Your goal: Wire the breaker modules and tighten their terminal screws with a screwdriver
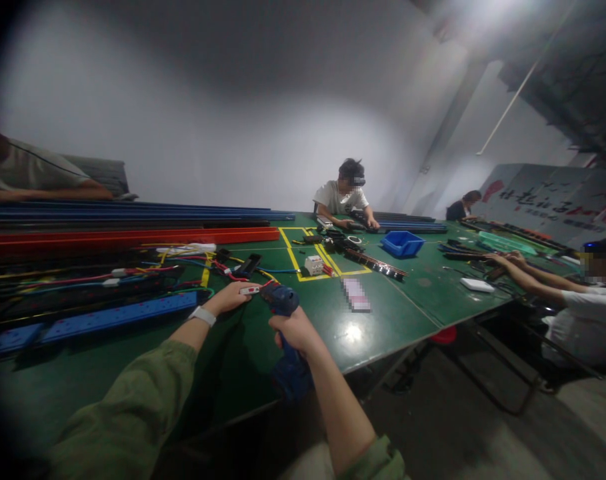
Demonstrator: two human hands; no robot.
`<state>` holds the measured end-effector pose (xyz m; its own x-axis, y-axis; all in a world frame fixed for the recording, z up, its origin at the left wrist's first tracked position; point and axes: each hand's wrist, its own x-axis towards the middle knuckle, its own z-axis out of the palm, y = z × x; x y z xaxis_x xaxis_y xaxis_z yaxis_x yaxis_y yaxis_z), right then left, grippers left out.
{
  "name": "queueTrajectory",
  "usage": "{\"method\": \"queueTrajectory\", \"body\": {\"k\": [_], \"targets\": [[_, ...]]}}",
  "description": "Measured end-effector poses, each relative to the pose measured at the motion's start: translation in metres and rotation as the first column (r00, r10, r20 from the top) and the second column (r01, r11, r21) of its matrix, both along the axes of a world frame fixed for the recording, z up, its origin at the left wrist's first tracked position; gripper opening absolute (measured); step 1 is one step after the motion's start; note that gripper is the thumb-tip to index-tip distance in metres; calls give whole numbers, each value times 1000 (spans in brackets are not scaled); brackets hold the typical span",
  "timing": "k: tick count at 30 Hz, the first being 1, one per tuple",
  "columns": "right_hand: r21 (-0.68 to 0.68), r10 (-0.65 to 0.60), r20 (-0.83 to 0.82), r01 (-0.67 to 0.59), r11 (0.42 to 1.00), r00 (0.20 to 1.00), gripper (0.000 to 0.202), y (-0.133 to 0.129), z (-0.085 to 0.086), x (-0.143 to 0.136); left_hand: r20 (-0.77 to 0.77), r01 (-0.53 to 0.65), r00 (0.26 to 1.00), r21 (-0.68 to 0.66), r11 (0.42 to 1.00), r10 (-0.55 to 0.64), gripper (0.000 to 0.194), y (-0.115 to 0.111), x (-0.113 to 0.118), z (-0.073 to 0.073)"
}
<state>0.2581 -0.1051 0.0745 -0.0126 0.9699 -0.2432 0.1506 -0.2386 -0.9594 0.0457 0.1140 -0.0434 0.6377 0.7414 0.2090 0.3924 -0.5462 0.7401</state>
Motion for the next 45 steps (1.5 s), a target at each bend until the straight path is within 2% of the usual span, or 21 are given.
{"method": "queueTrajectory", "body": {"k": [15,45], "targets": [[19,6,-19,-6,1000,1000,14,2,-5,1,-26,-6,1000,1,1000,6,62,1,1,0],[18,-4,-12,4,1000,1000,11,-1,3,-1,-12,0,1000,-8,1000,0,60,-1,1,4]]}}
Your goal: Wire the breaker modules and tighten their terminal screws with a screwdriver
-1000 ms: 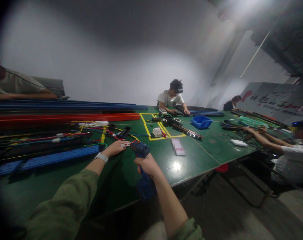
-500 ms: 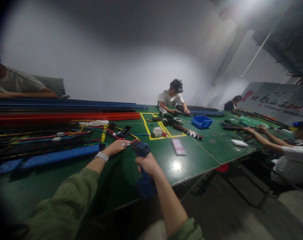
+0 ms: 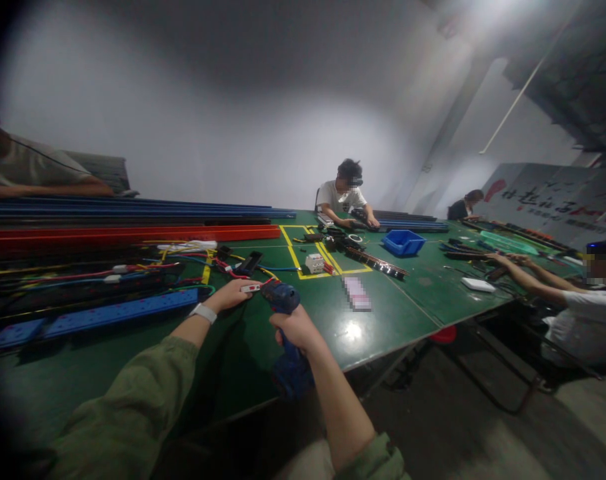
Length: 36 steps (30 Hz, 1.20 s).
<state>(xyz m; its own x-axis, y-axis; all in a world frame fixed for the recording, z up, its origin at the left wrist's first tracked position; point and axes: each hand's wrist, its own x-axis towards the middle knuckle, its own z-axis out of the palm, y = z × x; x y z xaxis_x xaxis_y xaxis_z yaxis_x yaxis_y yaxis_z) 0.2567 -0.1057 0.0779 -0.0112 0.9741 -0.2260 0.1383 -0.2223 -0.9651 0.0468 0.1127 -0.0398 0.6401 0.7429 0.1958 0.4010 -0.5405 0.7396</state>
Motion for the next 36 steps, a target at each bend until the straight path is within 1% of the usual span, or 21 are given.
{"method": "queueTrajectory", "body": {"k": [10,19,26,31,36], "targets": [[-24,-12,-8,12,1000,1000,13,0,-3,1,3,-15,1000,3,1000,15,58,-1,0,0],[10,-2,-25,2,1000,1000,16,1,-4,2,-8,-11,1000,8,1000,11,59,-2,-1,2],[-11,-12,3,12,1000,1000,19,0,-1,2,-9,-14,1000,6,1000,14,59,0,0,-1],[-19,-10,14,10,1000,1000,13,-1,0,1,-14,-18,1000,13,1000,18,58,1,0,-1],[-13,-6,12,6,1000,1000,12,0,-1,1,-14,-18,1000,16,1000,18,58,0,-1,-1]]}}
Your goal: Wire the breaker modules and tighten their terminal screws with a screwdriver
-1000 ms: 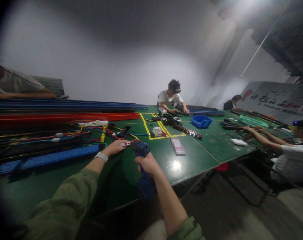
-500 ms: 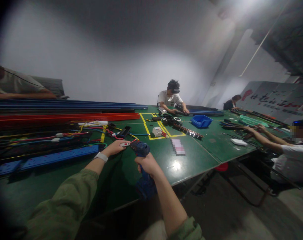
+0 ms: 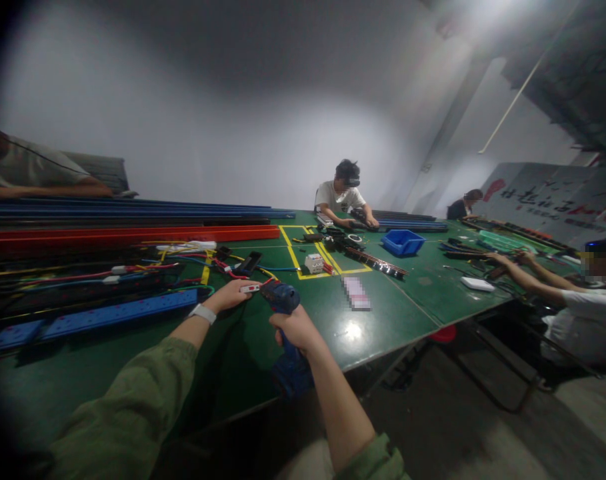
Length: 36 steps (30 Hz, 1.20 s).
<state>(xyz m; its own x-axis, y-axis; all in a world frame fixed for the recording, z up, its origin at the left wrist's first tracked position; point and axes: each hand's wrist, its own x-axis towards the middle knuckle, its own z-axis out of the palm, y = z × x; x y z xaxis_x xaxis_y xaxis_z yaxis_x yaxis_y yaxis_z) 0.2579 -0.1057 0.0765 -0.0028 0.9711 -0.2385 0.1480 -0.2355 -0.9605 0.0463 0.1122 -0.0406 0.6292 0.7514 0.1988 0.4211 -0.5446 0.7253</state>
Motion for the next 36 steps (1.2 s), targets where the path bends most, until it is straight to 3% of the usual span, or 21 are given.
{"method": "queueTrajectory", "body": {"k": [36], "targets": [[66,31,-9,-31,997,999,11,5,-10,4,-6,0,1000,2,1000,0,59,0,0,1]]}}
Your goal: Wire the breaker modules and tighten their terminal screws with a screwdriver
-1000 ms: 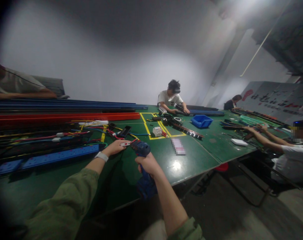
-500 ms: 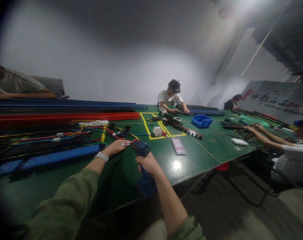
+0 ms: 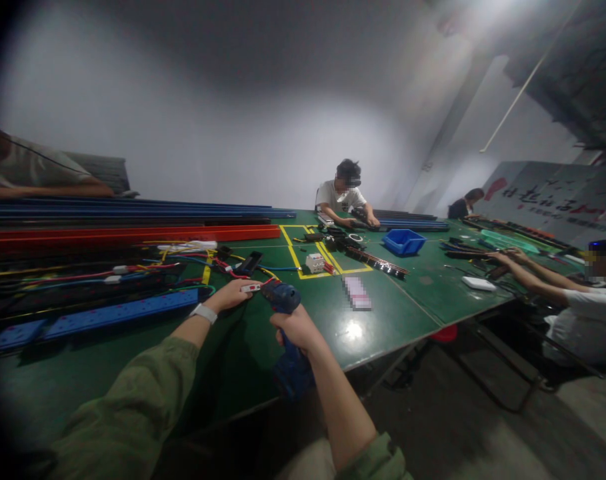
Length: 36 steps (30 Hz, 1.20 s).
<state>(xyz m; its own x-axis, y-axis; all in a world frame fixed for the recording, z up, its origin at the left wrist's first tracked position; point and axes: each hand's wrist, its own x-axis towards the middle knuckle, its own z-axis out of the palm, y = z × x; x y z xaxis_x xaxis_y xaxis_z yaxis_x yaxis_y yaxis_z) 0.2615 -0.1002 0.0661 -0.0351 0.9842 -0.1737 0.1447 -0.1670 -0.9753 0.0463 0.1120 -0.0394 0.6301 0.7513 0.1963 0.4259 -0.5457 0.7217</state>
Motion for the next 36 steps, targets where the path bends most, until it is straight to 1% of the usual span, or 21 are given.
{"method": "queueTrajectory", "body": {"k": [5,14,25,32,36], "targets": [[-6,-3,0,3,1000,1000,11,0,1,0,14,4,1000,-26,1000,-3,59,0,0,0],[-24,-9,-9,9,1000,1000,15,-1,3,-1,20,10,1000,-14,1000,-9,59,1,1,-4],[-45,-22,-18,21,999,1000,14,-4,7,-2,13,7,1000,-6,1000,-7,59,-1,1,0],[-34,-22,1,22,999,1000,12,-5,9,-3,0,3,1000,-17,1000,-3,60,-2,1,2],[-32,-46,10,47,998,999,11,-9,12,-6,-3,1,1000,-22,1000,-2,60,-3,1,3]]}}
